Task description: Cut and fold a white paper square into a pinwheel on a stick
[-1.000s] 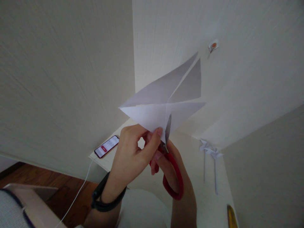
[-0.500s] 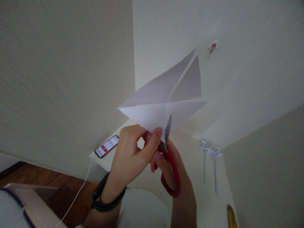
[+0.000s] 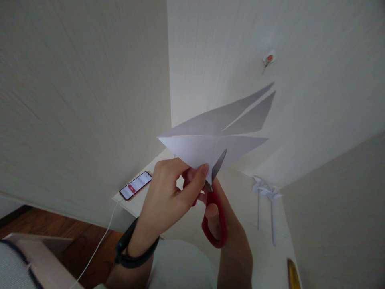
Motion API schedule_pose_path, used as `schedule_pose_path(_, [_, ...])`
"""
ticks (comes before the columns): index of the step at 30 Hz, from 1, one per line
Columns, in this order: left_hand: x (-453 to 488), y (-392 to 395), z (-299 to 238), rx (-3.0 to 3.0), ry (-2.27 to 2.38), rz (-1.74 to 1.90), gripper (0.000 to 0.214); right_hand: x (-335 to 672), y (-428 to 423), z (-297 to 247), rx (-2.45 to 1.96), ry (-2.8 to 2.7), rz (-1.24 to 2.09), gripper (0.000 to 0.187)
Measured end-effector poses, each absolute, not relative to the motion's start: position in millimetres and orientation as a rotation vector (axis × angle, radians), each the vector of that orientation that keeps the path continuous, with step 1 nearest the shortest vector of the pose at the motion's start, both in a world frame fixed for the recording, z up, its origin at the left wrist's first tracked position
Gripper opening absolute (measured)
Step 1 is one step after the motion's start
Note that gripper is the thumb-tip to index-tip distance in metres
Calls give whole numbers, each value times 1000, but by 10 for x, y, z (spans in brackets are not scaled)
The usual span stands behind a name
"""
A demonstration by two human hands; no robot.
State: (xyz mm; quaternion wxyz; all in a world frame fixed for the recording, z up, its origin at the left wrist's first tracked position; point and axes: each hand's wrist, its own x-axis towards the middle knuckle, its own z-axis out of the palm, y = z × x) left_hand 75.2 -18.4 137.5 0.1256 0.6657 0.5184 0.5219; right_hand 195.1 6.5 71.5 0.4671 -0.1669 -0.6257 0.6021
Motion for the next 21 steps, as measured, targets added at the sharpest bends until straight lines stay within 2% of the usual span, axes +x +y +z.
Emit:
schedule_pose_path(16, [742,-154,1347,1865,1556,1543,39,2013,101,691,-482,-1599,1511,63])
schedule_pose_path(21, [741,-142,1317,1855,1561,1552,41,2033,129,630,-444,-1602,1522,58])
